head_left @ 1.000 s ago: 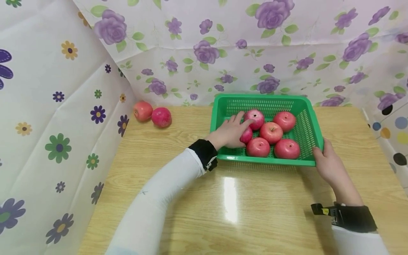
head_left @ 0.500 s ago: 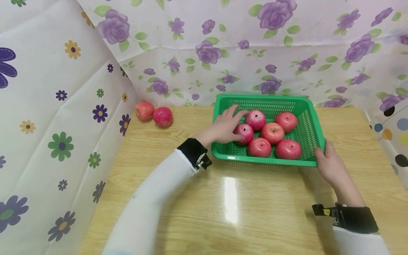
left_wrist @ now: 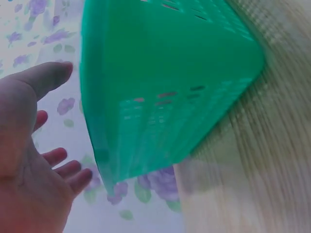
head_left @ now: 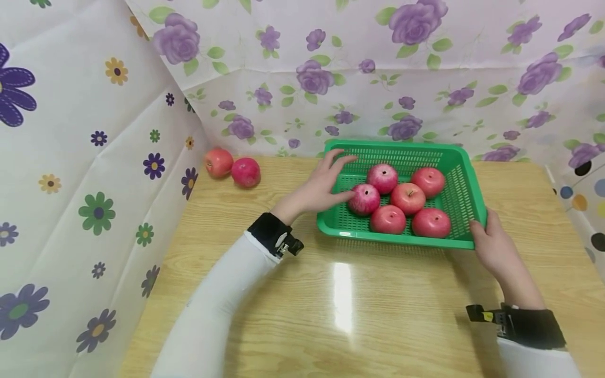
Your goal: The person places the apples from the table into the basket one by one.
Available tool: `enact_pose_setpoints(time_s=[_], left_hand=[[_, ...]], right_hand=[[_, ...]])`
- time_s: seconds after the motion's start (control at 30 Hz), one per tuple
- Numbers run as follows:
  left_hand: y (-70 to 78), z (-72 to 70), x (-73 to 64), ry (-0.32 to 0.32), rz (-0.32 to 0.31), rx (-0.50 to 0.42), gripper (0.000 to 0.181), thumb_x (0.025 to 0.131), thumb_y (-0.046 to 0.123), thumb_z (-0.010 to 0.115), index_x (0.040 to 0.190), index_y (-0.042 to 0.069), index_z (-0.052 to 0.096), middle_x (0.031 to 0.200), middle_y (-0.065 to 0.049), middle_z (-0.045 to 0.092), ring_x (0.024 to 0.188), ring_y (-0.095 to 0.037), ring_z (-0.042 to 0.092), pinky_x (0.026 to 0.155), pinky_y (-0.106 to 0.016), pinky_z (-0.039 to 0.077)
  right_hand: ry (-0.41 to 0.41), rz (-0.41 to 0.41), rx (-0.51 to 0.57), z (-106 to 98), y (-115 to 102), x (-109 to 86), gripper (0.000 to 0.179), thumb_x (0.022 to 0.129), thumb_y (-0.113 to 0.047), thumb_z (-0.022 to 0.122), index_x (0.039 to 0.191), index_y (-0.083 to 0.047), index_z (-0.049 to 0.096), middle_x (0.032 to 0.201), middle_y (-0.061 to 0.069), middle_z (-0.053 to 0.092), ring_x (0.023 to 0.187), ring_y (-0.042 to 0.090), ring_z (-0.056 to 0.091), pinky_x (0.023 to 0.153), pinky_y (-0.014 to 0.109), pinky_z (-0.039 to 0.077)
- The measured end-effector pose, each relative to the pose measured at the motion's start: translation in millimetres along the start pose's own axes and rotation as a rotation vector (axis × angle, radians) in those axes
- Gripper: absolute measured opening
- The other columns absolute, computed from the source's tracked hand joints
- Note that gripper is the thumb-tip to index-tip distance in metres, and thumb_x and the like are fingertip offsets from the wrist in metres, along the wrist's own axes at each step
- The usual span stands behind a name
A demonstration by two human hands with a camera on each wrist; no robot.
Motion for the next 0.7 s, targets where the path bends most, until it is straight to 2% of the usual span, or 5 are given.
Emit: enact_pose_setpoints(time_s=[0.2,0.37,0.7], left_hand=[[-14.4,-14.0,-20.0,0.138,0.013,-0.024,0.078,0.092,0.032,0.07,0.154,0.019,0.025,0.159,-0.015,0.011,0.144,-0.024,0.011,0.115,-0.054,0.023],[-29.1,-23.8,-37.1,0.223,-0.007,-0.028,0.076,0.092,0.029,0.069,0.154,0.017,0.026,0.158,-0.015,0.013,0.143,-0.024,0.012,0.114,-0.057,0.023],[-68.5,-27.5,-67.8,0.275,-0.075,-0.015,0.073,0.092,0.025,0.068,0.152,0.015,0.028,0.156,-0.018,0.015,0.143,-0.028,0.011,0.113,-0.062,0.02]], right_hand=[[-0.001,-0.002,-0.002,1.2,-0.1,0.1,0.069,0.108,-0.04,0.019,0.155,0.004,-0.007,0.14,0.044,0.029,0.125,0.059,0.03,0.094,0.078,0.028],[-0.008,0.009,-0.003,1.0,1.1,1.0,0.069,0.108,-0.04,0.018,0.155,0.003,-0.008,0.141,0.044,0.029,0.125,0.058,0.03,0.094,0.078,0.028],[-0.015,0.022,0.017,2.0,2.0,1.2,0.069,0.108,-0.041,0.018,0.155,0.002,-0.009,0.143,0.043,0.027,0.127,0.058,0.028,0.095,0.078,0.027]])
Point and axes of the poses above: each hand's wrist, its own x-axis towards the middle knuckle, its own z-axis out of the palm, y = z × x, the point moved 7 cm from there along x, towards the middle knuckle
